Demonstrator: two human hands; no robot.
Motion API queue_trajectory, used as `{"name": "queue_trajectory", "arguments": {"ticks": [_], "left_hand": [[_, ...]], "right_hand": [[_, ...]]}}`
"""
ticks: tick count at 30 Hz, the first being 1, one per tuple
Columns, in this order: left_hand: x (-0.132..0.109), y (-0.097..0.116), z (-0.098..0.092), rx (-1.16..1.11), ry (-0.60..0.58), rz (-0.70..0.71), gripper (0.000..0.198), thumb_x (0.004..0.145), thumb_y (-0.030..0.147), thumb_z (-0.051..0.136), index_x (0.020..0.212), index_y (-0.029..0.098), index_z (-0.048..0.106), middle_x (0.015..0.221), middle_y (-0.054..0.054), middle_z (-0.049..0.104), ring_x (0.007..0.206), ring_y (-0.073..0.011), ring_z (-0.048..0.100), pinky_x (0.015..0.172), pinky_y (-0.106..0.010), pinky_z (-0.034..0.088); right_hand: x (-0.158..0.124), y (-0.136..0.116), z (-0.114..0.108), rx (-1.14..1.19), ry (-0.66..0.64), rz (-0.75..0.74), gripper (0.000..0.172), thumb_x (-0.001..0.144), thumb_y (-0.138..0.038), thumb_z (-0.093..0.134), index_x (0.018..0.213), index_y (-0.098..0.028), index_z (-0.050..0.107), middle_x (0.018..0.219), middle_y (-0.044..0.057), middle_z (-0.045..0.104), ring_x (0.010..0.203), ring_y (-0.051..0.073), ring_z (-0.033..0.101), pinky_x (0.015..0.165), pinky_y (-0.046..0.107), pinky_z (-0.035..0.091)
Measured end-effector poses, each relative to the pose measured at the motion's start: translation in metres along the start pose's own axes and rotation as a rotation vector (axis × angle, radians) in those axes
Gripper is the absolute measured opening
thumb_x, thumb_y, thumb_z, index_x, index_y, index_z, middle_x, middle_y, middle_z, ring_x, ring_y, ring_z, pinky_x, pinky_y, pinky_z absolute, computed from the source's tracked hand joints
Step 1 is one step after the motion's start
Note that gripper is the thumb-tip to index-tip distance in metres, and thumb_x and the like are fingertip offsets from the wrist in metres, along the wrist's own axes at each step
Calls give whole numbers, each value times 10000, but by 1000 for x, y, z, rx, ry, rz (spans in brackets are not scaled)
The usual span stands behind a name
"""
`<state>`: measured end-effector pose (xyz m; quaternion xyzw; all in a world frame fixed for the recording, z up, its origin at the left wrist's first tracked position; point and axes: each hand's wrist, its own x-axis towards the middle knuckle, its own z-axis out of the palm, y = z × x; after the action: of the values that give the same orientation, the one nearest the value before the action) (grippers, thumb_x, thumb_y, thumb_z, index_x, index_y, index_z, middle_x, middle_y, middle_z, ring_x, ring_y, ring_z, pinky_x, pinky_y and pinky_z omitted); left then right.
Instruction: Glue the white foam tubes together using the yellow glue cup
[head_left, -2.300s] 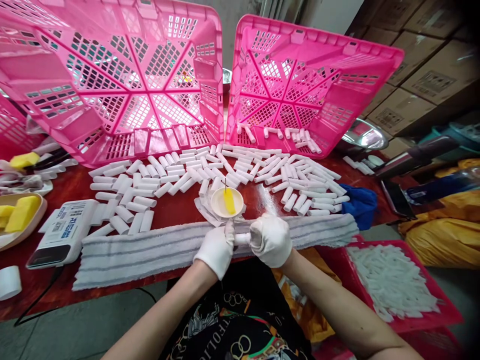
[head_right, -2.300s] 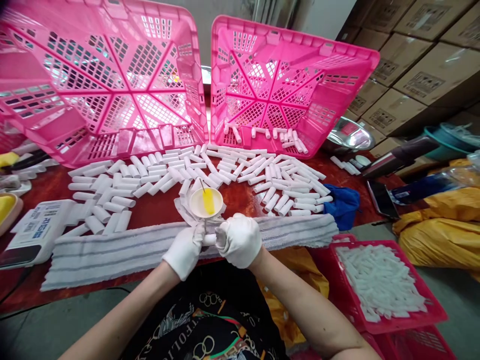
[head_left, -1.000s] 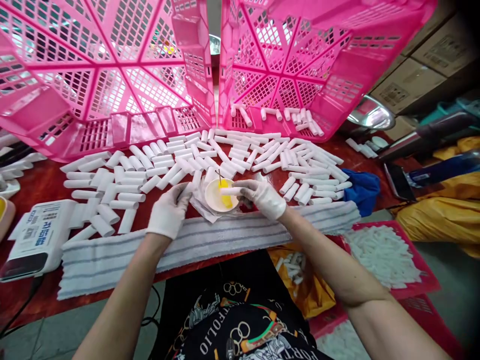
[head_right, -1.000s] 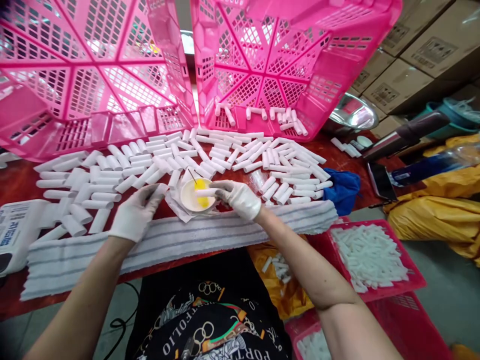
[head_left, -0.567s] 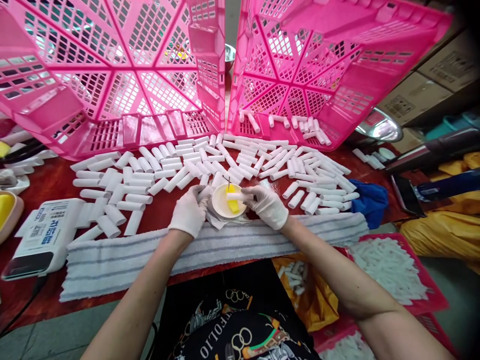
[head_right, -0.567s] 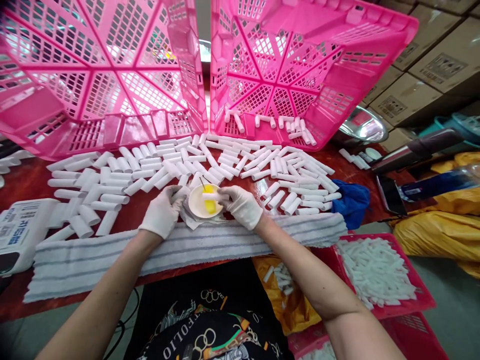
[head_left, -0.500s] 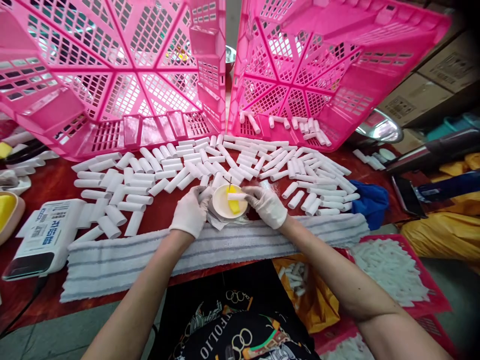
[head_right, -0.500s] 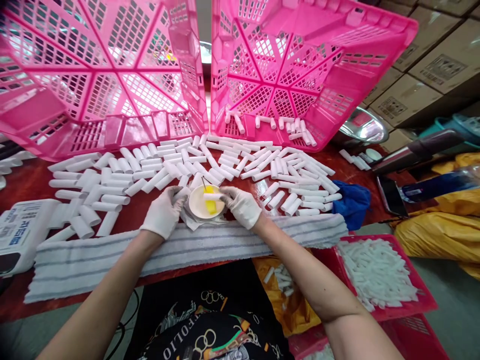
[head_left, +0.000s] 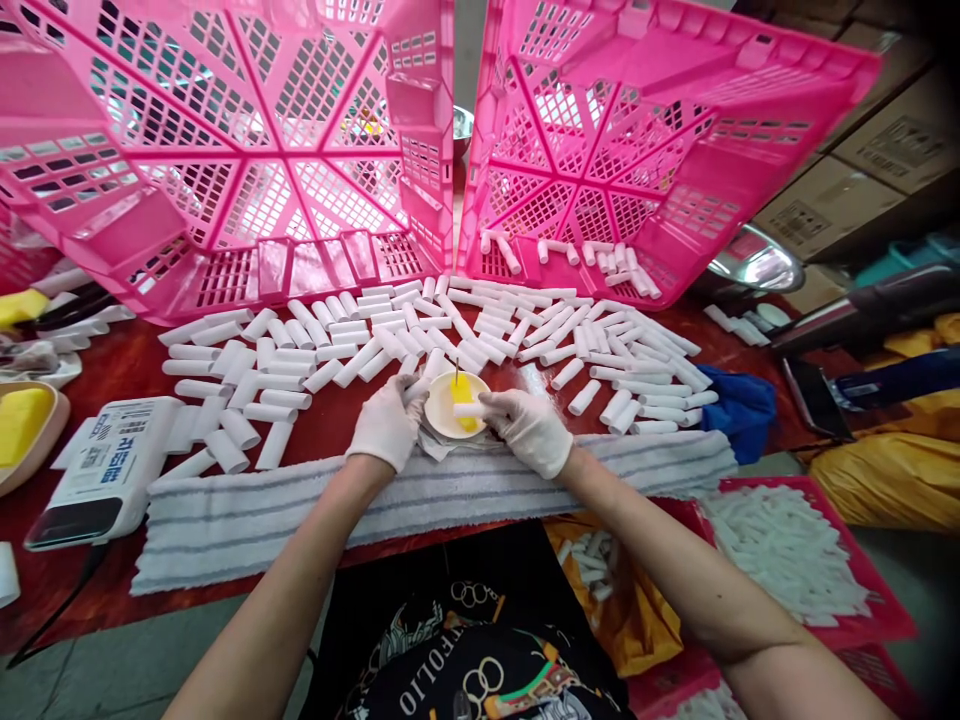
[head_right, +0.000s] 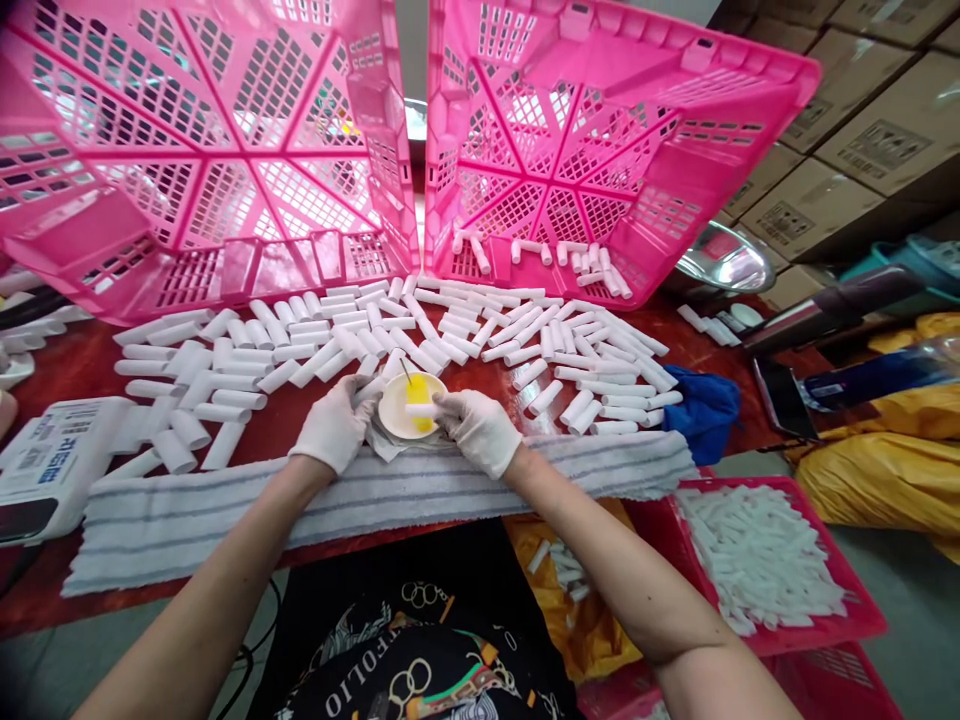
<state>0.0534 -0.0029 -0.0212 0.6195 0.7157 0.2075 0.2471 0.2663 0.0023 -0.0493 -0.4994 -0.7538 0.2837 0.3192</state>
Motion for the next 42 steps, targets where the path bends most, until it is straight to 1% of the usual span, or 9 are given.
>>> {"name": "queue_trajectory", "arguments": {"ticks": [3, 7, 14, 19, 25, 30, 33, 39, 42], "left_hand": [[-1, -1, 0, -14, -8, 5, 400, 816, 415, 462, 1144, 199, 539, 981, -91, 668, 900, -228, 623, 806, -316, 456], [-1, -3, 2, -25, 4, 15, 422, 817, 441, 455, 1152, 196, 535, 978, -93, 667, 892, -223, 623, 801, -312, 457], [0, -8, 2, -116, 22, 7, 397, 792, 403, 504, 1127, 193, 542, 996, -92, 660, 894, -211, 622, 819, -312, 459], [-16, -13, 0, -355, 100, 46, 360, 744, 380, 571, 1033, 166, 545, 1028, -70, 637, 928, -178, 603, 865, -295, 453], [-49, 3, 1, -675, -124, 133, 376, 696, 413, 631, 959, 153, 562, 965, -56, 650, 873, -160, 614, 820, -287, 486], [-63, 16, -9, -540, -211, 167, 373, 714, 413, 604, 978, 151, 580, 946, -70, 660, 812, -169, 620, 733, -286, 499], [-65, 19, -12, -439, -246, 222, 360, 770, 448, 527, 979, 161, 585, 897, -54, 667, 792, -162, 614, 717, -271, 478], [-71, 30, 0, -197, -126, 34, 557, 886, 480, 217, 646, 158, 603, 588, -58, 609, 571, -168, 566, 560, -273, 405], [-76, 39, 11, -133, -7, 48, 515, 895, 415, 243, 708, 154, 646, 633, -71, 644, 605, -171, 593, 580, -261, 402]], "right_hand": [[-4, 5, -1, -129, 15, -90, 228, 747, -312, 623, 937, -199, 682, 778, 50, 631, 708, 153, 571, 699, 291, 467], [-7, 4, -1, 19, 22, -24, 312, 808, -344, 550, 1079, -211, 632, 849, 49, 634, 707, 135, 578, 681, 264, 469], [-10, -15, -2, 146, 14, 100, 218, 734, -363, 613, 709, -153, 662, 697, 33, 577, 591, 116, 521, 539, 242, 419], [-24, -31, -12, 275, 103, 159, 268, 688, -397, 651, 810, -159, 634, 825, 43, 608, 658, 113, 563, 558, 224, 446], [-25, -45, -23, 635, 46, 449, 409, 732, -517, 574, 901, -144, 578, 497, -54, 483, 344, 53, 384, 324, 187, 281], [-21, -54, -24, 508, 19, 507, 387, 752, -539, 530, 820, -163, 590, 452, -59, 463, 324, 59, 359, 315, 199, 251], [-23, -59, -24, 223, 70, 383, 377, 785, -528, 499, 780, -169, 615, 496, -23, 527, 398, 81, 445, 393, 213, 327], [-38, -57, -24, -540, 225, -293, 397, 854, -381, 419, 542, -173, 551, 529, 59, 545, 571, 141, 504, 543, 267, 328], [-44, -55, -15, -581, 302, -340, 409, 886, -311, 347, 555, -174, 543, 544, 75, 554, 567, 150, 495, 563, 286, 329]]}}
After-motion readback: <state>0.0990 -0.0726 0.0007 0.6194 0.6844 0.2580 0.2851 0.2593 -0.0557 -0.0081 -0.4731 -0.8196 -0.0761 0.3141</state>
